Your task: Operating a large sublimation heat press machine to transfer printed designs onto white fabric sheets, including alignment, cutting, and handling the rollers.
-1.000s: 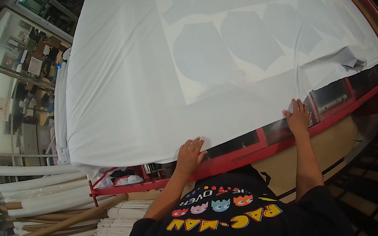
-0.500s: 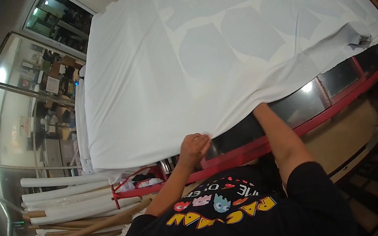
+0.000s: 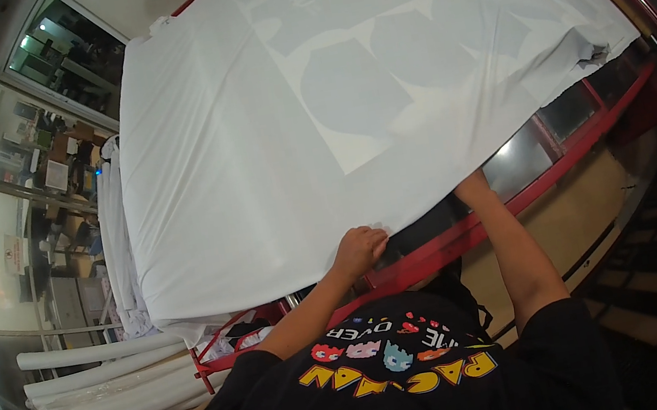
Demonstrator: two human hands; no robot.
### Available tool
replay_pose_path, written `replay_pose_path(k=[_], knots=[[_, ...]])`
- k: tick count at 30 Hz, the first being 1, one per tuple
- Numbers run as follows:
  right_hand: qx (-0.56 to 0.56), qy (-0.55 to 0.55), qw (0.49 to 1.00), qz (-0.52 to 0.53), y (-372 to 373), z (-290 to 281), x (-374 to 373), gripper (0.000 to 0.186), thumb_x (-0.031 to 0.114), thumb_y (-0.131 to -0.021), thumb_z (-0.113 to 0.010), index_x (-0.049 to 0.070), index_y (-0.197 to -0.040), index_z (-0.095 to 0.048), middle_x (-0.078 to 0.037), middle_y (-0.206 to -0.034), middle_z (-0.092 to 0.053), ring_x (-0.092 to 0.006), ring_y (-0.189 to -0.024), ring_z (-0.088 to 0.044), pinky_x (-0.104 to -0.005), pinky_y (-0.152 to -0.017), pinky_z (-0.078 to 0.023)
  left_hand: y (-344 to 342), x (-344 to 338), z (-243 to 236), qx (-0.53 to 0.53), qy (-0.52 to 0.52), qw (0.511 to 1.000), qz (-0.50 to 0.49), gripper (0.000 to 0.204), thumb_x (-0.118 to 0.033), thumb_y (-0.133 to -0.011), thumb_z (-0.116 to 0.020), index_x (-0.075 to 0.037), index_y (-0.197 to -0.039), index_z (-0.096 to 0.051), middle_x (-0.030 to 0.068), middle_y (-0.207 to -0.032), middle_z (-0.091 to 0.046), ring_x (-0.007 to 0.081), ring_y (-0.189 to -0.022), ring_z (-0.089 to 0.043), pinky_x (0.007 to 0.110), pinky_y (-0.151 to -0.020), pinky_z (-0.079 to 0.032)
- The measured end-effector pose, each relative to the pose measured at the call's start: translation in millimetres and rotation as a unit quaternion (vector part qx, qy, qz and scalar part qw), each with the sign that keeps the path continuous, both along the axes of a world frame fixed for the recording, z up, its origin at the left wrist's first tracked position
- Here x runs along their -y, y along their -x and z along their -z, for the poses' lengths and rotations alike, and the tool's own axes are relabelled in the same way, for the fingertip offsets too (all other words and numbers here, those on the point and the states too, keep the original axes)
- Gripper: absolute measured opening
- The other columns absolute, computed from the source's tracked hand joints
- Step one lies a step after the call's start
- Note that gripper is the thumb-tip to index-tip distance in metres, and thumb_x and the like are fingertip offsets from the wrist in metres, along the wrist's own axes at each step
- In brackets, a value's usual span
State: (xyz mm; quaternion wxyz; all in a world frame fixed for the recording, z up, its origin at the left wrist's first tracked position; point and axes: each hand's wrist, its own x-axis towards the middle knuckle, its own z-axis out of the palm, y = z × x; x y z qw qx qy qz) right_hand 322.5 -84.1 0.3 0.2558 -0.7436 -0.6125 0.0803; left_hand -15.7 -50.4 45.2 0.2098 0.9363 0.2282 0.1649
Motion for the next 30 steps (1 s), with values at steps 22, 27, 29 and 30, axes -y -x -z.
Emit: replay_pose_path(k=[22,27,29,30], knots=[[-0.638,0.279,0.71,0.106,207,-47,160,0.038,0.046,-0.089,-0.068,0.01,-0.082,-0.061,0.003,-0.067,-0.055,-0.0083,-0.059,-0.054,-0.0251,-0.053,-0.045,61,14,33,0.052,-0.014,0.998,-0.032,0.031,-0.021,-0.081,-0.073,-0.003,-0.106,-0.07,0.0064,-0.114,-0.067,0.0275,-0.108,-0.056,0.035,-0.094,-0.049],[-0.613,0.267,0.733,0.124,223,-40,130,0.045,0.051,-0.086,-0.07,0.007,-0.076,-0.061,0.001,-0.063,-0.054,-0.0088,-0.051,-0.053,-0.026,-0.049,-0.045,61,13,31,0.056,0.0,0.998,-0.032,0.019,-0.017,-0.083,-0.069,-0.006,-0.099,-0.073,0.0016,-0.104,-0.071,0.0229,-0.099,-0.058,0.033,-0.09,-0.049],[-0.585,0.279,0.751,0.13,225,-42,127,0.045,0.05,-0.086,-0.07,0.007,-0.075,-0.06,0.001,-0.063,-0.054,-0.0089,-0.05,-0.053,-0.0258,-0.047,-0.044,62,13,31,0.067,0.004,0.997,-0.038,0.017,-0.015,-0.084,-0.067,-0.007,-0.097,-0.074,0.0001,-0.104,-0.07,0.0215,-0.095,-0.058,0.032,-0.089,-0.048],[-0.555,0.289,0.768,0.134,225,-45,126,0.046,0.05,-0.085,-0.071,0.007,-0.073,-0.059,0.001,-0.062,-0.054,-0.0089,-0.05,-0.054,-0.0257,-0.046,-0.044,63,13,31,0.062,0.011,0.998,-0.03,0.017,-0.016,-0.083,-0.069,-0.008,-0.098,-0.074,0.0014,-0.104,-0.071,0.0224,-0.097,-0.059,0.033,-0.088,-0.05]])
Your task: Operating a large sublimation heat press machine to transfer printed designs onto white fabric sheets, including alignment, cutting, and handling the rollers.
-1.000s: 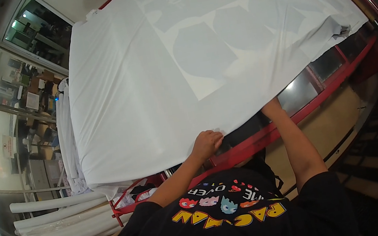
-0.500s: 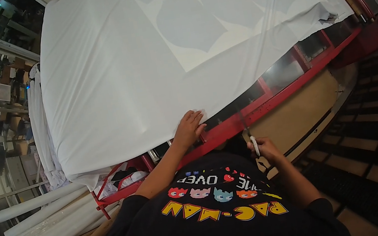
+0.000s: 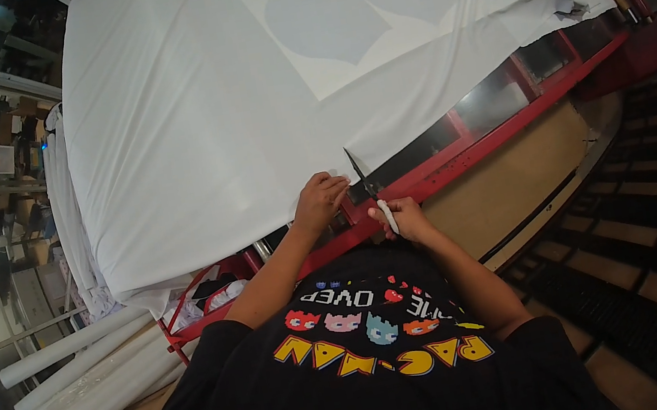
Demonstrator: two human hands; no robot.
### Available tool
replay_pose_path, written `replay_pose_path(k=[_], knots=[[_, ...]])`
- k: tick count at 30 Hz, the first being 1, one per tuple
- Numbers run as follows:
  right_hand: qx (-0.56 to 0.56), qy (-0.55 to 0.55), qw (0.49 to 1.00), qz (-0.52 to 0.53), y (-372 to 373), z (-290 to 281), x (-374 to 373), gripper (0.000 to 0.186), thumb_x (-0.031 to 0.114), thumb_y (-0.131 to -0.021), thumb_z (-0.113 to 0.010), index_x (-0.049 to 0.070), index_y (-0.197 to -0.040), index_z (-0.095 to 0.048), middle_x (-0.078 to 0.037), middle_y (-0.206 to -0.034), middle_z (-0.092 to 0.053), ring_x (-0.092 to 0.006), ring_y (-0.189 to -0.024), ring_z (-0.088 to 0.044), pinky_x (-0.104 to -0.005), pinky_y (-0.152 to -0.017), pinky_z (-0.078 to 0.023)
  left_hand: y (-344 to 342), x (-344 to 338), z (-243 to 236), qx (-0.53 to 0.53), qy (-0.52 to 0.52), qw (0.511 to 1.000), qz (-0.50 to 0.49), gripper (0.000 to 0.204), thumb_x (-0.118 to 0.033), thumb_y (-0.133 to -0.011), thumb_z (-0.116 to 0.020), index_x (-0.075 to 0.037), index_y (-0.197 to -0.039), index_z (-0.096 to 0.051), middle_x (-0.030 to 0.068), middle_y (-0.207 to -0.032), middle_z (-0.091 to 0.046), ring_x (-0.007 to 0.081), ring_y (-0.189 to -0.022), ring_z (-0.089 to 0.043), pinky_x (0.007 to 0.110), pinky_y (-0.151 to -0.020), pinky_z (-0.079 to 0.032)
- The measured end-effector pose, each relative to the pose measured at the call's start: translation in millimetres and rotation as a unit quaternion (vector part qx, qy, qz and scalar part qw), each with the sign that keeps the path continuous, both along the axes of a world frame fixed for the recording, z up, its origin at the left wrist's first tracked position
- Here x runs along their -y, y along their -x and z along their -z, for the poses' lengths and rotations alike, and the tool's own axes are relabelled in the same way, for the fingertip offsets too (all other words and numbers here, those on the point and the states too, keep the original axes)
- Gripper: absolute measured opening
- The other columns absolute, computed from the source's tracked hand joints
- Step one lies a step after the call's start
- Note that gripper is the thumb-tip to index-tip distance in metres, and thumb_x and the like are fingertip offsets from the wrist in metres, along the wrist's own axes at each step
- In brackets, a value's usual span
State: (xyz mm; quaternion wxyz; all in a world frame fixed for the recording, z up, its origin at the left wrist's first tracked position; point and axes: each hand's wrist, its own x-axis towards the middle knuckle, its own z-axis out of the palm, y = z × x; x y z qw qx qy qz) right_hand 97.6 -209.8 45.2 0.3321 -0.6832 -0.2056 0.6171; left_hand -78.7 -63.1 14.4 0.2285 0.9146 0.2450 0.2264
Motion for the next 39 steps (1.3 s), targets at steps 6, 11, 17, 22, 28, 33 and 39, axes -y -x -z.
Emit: replay_pose_path(k=[6,11,17,22,28,33,39], knots=[[-0.082,0.025,0.996,0.017,-12,-13,-28,0.04,0.04,-0.085,-0.075,0.004,-0.075,-0.062,-0.002,-0.06,-0.057,-0.0094,-0.049,-0.055,-0.0241,-0.043,-0.044,2,-3,3,0.006,0.021,1.0,-0.006,0.019,-0.017,-0.081,-0.07,-0.009,-0.098,-0.075,0.0023,-0.108,-0.07,0.0243,-0.1,-0.06,0.034,-0.087,-0.052],[-0.026,0.002,1.0,-0.005,-8,-9,-58,0.041,0.043,-0.085,-0.075,0.005,-0.075,-0.06,-0.001,-0.06,-0.056,-0.0099,-0.048,-0.054,-0.0247,-0.043,-0.043,1,-10,3,0.004,0.039,0.999,0.004,0.017,-0.019,-0.084,-0.067,-0.012,-0.098,-0.074,0.003,-0.109,-0.069,0.0243,-0.102,-0.058,0.036,-0.089,-0.05],[-0.093,0.021,0.995,0.018,-15,-5,-93,0.045,0.047,-0.083,-0.075,0.005,-0.077,-0.06,-0.002,-0.061,-0.055,-0.0106,-0.047,-0.053,-0.025,-0.043,-0.043,-4,-26,-8,-0.072,0.192,0.979,0.006,0.021,-0.021,-0.081,-0.07,-0.011,-0.098,-0.074,0.0091,-0.099,-0.071,0.0278,-0.085,-0.062,0.038,-0.078,-0.053],[0.008,0.01,0.999,-0.039,-16,-9,-121,0.05,0.05,-0.08,-0.076,0.005,-0.072,-0.057,-0.003,-0.059,-0.054,-0.0126,-0.047,-0.053,-0.0273,-0.043,-0.044,-12,-48,-17,-0.057,0.299,0.953,-0.011,0.047,-0.031,-0.083,-0.068,-0.014,-0.127,-0.061,0.0148,-0.077,-0.068,0.0326,-0.062,-0.062,0.041,-0.067,-0.052],[-0.041,-0.02,0.999,-0.01,-22,-11,-164,0.052,0.051,-0.079,-0.077,0.003,-0.074,-0.059,-0.005,-0.057,-0.055,-0.0133,-0.045,-0.053,-0.0263,-0.042,-0.043,-20,-74,-13,-0.143,0.357,0.922,-0.029,0.058,-0.027,-0.088,-0.062,-0.01,-0.141,-0.046,0.0166,-0.069,-0.065,0.0288,-0.059,-0.064,0.04,-0.061,-0.05],[0.006,0.039,0.998,-0.038,-23,-15,-188,0.049,0.051,-0.08,-0.076,0.007,-0.07,-0.057,-0.002,-0.057,-0.052,-0.0126,-0.046,-0.051,-0.0259,-0.043,-0.041,-23,-92,-25,-0.106,0.46,0.881,-0.026,0.073,-0.019,-0.09,-0.061,-0.011,-0.152,-0.023,0.0134,-0.075,-0.068,0.0241,-0.056,-0.064,0.036,-0.053,-0.051],[-0.001,0.006,0.999,-0.05,-26,-20,-235,0.055,0.058,-0.08,-0.072,0.007,-0.069,-0.056,-0.003,-0.058,-0.053,-0.0134,-0.046,-0.053,-0.0269,-0.043,-0.043,-35,-113,-41,-0.114,0.612,0.782,-0.024,0.084,-0.011,-0.091,-0.056,-0.013,-0.155,-0.001,0.0102,-0.082,-0.071,0.0178,-0.05,-0.062,0.03,-0.044,-0.052]])
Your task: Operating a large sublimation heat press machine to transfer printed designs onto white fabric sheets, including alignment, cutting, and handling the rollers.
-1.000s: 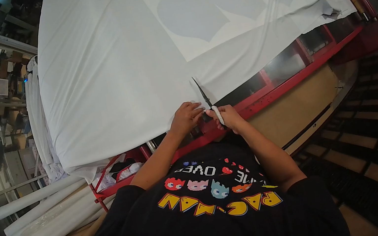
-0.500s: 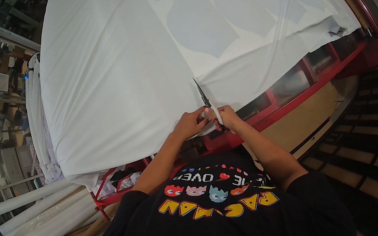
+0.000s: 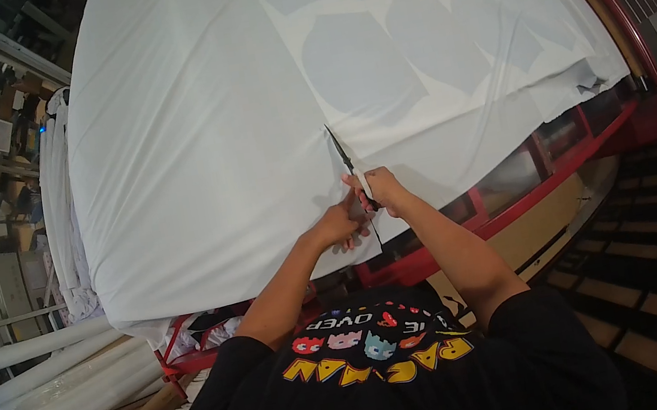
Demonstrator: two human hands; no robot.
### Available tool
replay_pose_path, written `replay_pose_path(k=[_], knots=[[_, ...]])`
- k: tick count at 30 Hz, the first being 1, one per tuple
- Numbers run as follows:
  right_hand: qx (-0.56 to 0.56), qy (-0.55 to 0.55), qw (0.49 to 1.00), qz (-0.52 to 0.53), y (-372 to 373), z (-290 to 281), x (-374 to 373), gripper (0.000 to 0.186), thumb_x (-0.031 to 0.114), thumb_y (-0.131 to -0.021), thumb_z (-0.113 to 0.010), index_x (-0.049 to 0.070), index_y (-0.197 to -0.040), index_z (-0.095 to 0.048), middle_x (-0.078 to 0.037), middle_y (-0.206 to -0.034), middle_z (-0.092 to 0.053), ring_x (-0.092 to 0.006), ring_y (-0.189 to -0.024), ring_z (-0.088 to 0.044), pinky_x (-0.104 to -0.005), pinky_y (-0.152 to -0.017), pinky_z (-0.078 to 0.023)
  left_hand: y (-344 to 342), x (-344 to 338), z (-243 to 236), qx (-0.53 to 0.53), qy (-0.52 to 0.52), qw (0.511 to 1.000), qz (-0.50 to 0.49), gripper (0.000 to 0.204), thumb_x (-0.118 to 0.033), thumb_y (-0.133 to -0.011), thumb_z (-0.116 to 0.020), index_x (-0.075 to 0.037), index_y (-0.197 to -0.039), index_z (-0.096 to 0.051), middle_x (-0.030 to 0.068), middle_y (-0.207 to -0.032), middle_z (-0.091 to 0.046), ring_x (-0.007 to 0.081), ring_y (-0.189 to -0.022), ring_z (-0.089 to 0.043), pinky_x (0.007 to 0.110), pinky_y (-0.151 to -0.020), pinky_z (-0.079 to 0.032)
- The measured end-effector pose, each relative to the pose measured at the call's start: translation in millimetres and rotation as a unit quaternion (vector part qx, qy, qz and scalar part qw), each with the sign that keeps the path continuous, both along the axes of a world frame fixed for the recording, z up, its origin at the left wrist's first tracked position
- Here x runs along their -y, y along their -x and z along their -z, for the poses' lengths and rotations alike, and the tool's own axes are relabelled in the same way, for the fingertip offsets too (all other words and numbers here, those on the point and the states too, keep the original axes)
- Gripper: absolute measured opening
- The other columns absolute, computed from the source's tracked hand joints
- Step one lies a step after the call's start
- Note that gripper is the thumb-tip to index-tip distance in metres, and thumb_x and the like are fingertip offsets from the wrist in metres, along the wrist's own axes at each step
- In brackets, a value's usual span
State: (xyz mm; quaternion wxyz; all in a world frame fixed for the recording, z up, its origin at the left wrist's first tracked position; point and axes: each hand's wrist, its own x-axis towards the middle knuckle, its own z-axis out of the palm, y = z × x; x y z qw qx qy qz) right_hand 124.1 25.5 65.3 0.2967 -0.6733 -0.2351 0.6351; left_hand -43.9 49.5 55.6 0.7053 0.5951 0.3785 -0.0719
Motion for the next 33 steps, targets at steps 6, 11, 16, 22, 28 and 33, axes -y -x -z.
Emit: replay_pose_path(k=[6,11,16,22,28,33], knots=[[-0.025,0.038,0.999,0.022,-4,-7,-36,0.046,0.046,-0.083,-0.075,0.008,-0.067,-0.055,-0.001,-0.059,-0.053,-0.0124,-0.045,-0.05,-0.0256,-0.044,-0.042,-6,-7,5,-0.015,-0.026,1.0,0.004,0.076,-0.021,-0.094,-0.056,-0.007,-0.154,-0.012,0.0135,-0.082,-0.07,0.02,-0.049,-0.061,0.031,-0.046,-0.052],[0.035,-0.019,0.998,-0.052,-3,0,-65,0.05,0.056,-0.082,-0.071,0.01,-0.071,-0.055,0.0,-0.059,-0.052,-0.0121,-0.048,-0.052,-0.0258,-0.045,-0.042,-10,-23,9,-0.017,-0.012,1.0,-0.001,0.077,-0.025,-0.096,-0.057,-0.006,-0.154,-0.01,0.0125,-0.081,-0.071,0.0199,-0.049,-0.062,0.031,-0.046,-0.054],[-0.002,0.012,1.0,-0.001,-3,3,-89,0.046,0.05,-0.082,-0.074,0.01,-0.071,-0.055,-0.001,-0.06,-0.053,-0.0126,-0.048,-0.051,-0.0264,-0.045,-0.041,-10,-36,9,-0.027,-0.006,0.999,-0.022,0.084,-0.026,-0.096,-0.058,-0.008,-0.155,0.0,0.0118,-0.08,-0.071,0.0192,-0.048,-0.062,0.031,-0.046,-0.055],[0.001,-0.034,0.999,0.002,3,5,-120,0.051,0.052,-0.077,-0.078,0.009,-0.068,-0.054,-0.001,-0.058,-0.051,-0.0133,-0.047,-0.051,-0.0273,-0.045,-0.043,-6,-35,3,0.006,-0.014,1.0,-0.024,0.09,-0.024,-0.095,-0.058,-0.013,-0.154,0.008,0.0111,-0.078,-0.07,0.0185,-0.047,-0.061,0.031,-0.045,-0.054],[-0.036,0.0,0.999,0.026,1,5,-161,0.045,0.051,-0.08,-0.076,0.012,-0.071,-0.054,0.001,-0.062,-0.051,-0.0115,-0.051,-0.05,-0.0268,-0.048,-0.042,-5,-36,4,0.027,-0.026,0.999,-0.023,0.085,-0.02,-0.096,-0.056,-0.011,-0.154,0.006,0.0132,-0.074,-0.068,0.0218,-0.046,-0.061,0.034,-0.044,-0.054],[0.026,0.001,0.999,-0.019,2,8,-178,0.048,0.055,-0.08,-0.075,0.013,-0.072,-0.053,0.002,-0.062,-0.05,-0.011,-0.051,-0.051,-0.0256,-0.049,-0.041,-6,-37,6,0.003,-0.035,0.999,-0.01,0.084,-0.019,-0.097,-0.053,-0.015,-0.154,0.008,0.0137,-0.075,-0.069,0.0221,-0.046,-0.061,0.035,-0.044,-0.054]])
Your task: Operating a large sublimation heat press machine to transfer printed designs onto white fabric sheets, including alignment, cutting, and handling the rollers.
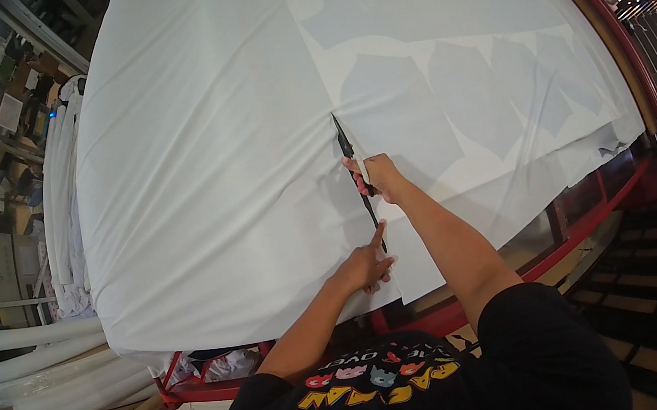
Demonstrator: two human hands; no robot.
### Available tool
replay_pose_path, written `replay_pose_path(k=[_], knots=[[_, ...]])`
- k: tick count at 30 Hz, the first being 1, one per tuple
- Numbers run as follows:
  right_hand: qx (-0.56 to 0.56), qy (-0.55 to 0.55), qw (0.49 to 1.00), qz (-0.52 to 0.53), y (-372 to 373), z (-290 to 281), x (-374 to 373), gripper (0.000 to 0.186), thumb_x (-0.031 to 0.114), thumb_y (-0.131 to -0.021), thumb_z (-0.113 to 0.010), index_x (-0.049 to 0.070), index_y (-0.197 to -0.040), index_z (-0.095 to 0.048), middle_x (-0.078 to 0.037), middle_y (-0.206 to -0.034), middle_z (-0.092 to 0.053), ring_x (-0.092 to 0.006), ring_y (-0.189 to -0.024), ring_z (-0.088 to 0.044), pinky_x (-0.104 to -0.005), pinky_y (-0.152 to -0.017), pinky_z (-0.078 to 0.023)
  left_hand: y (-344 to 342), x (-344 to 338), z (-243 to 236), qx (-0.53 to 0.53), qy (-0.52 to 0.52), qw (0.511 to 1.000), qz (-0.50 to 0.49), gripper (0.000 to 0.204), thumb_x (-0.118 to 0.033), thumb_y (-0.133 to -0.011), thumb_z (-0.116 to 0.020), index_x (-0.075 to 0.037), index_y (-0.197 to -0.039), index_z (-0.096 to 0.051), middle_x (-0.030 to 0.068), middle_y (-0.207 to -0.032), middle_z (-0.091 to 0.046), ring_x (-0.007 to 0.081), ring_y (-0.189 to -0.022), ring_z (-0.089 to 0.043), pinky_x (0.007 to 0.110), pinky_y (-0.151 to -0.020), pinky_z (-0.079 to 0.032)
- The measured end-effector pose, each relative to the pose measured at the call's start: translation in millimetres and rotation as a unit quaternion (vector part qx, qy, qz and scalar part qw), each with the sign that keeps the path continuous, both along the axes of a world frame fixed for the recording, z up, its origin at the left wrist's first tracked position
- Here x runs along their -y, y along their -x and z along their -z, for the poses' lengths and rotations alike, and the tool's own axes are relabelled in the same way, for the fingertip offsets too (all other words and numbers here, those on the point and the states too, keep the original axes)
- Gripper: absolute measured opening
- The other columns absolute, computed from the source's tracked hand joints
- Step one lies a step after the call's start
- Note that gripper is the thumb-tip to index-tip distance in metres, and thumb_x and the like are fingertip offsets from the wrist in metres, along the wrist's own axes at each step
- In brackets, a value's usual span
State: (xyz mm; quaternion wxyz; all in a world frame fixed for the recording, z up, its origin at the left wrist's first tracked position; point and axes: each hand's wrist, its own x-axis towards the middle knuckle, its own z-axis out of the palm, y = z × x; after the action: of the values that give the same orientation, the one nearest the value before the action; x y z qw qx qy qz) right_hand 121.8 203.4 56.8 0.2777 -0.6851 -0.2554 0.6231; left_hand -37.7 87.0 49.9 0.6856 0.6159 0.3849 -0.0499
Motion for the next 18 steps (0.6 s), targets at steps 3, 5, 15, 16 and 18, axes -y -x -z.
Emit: replay_pose_path(k=[3,5,15,16,18], knots=[[-0.095,0.005,0.994,0.05,-4,0,-22,0.048,0.048,-0.076,-0.081,0.009,-0.068,-0.054,-0.001,-0.061,-0.052,-0.0126,-0.052,-0.053,-0.0261,-0.049,-0.047,-1,-2,1,-0.009,0.02,1.0,0.001,0.084,-0.019,-0.097,-0.052,-0.017,-0.154,0.009,0.0137,-0.076,-0.069,0.0224,-0.046,-0.061,0.034,-0.045,-0.055],[-0.081,-0.021,0.996,0.041,-4,2,-40,0.049,0.049,-0.075,-0.081,0.009,-0.07,-0.055,-0.001,-0.061,-0.052,-0.0128,-0.052,-0.053,-0.0265,-0.049,-0.047,-2,-3,2,-0.006,0.019,1.0,0.006,0.084,-0.018,-0.098,-0.052,-0.018,-0.154,0.011,0.0132,-0.076,-0.069,0.0215,-0.046,-0.061,0.034,-0.046,-0.055],[-0.061,-0.008,0.997,0.04,-3,6,-95,0.052,0.053,-0.072,-0.082,0.008,-0.07,-0.055,-0.001,-0.062,-0.052,-0.0135,-0.053,-0.055,-0.0274,-0.05,-0.047,1,-6,1,0.002,0.019,1.0,0.001,0.083,-0.017,-0.098,-0.052,-0.019,-0.155,0.008,0.0122,-0.074,-0.069,0.0192,-0.042,-0.058,0.033,-0.043,-0.052],[-0.036,-0.023,0.999,0.031,-2,6,-102,0.053,0.054,-0.072,-0.082,0.008,-0.07,-0.055,-0.001,-0.062,-0.052,-0.0137,-0.054,-0.056,-0.0278,-0.05,-0.047,1,-6,0,0.009,0.019,1.0,-0.001,0.083,-0.017,-0.098,-0.052,-0.019,-0.155,0.008,0.0122,-0.074,-0.069,0.0192,-0.042,-0.058,0.033,-0.043,-0.052],[-0.003,-0.041,0.999,0.017,1,8,-109,0.055,0.058,-0.072,-0.079,0.009,-0.07,-0.055,-0.001,-0.063,-0.052,-0.0133,-0.054,-0.056,-0.0277,-0.05,-0.048,2,-7,-1,-0.001,0.026,1.0,-0.005,0.082,-0.017,-0.097,-0.052,-0.018,-0.155,0.006,0.012,-0.074,-0.069,0.0193,-0.042,-0.058,0.033,-0.043,-0.051]])
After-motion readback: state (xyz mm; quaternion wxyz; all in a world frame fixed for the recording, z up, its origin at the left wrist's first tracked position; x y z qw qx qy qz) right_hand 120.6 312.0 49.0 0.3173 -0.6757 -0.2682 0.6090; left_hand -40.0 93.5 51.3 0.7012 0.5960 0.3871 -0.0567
